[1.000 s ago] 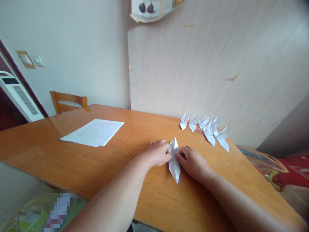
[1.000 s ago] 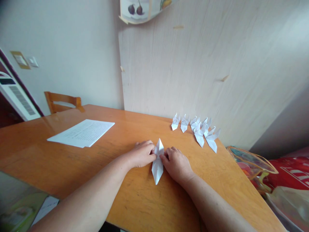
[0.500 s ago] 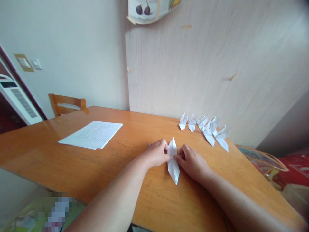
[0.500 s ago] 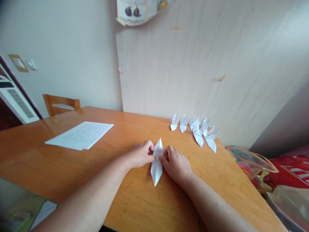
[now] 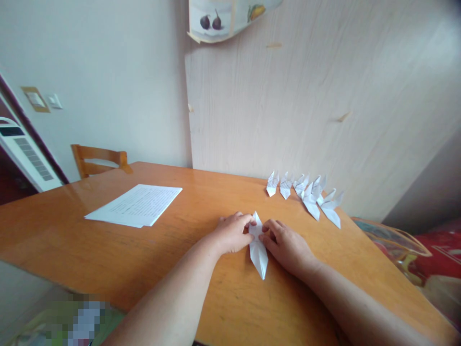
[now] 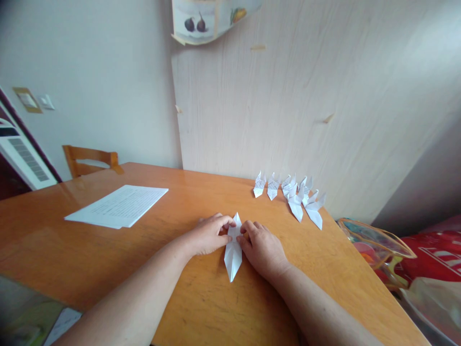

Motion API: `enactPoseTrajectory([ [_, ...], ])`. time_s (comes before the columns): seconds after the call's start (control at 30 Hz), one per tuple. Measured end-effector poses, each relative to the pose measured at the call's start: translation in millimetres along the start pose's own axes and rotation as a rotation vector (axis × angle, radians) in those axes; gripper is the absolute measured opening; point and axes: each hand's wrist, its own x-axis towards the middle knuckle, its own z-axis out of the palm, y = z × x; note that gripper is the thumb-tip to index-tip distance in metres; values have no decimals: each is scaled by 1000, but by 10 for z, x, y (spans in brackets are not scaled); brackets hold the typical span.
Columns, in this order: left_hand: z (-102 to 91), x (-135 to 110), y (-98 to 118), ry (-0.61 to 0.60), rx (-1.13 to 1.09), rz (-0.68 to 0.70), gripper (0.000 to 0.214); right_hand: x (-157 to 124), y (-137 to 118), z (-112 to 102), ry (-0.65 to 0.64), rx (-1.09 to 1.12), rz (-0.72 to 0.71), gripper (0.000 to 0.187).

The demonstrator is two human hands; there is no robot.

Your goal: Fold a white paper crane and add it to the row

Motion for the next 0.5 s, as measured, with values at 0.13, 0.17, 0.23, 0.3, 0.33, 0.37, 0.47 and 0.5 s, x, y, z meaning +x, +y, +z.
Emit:
enactPoseTrajectory([
  [0.13, -28, -17, 20, -7, 25, -18, 34, -2, 17, 12, -8, 11, 2, 17],
  [0.17, -30, -17, 21, -15, 35, -21, 34, -3, 21, 14, -9, 13, 2, 17],
  [0.23, -23, -11, 15, -27, 55, -23, 33, -4, 31, 17, -9, 17, 0, 17],
  [0.3, -7, 0, -2, -25, 65, -18, 34, -7, 42, 16, -11, 25, -10, 17],
  [0.33, 3, 7, -12, -23, 66, -17, 34, -9, 48, 15, -12, 30, -18, 18],
  [0.37, 11, 12, -22, -20, 67, -16, 34, -11, 53, 13, -13, 36, -25, 18],
  [0.47, 18, 16, -36, -20, 58, -14, 35, -16, 59, 3, -14, 40, -40, 20],
  [0.5, 14, 12, -33, -22, 53, -13, 35, -17, 57, -1, -13, 38, -40, 21],
])
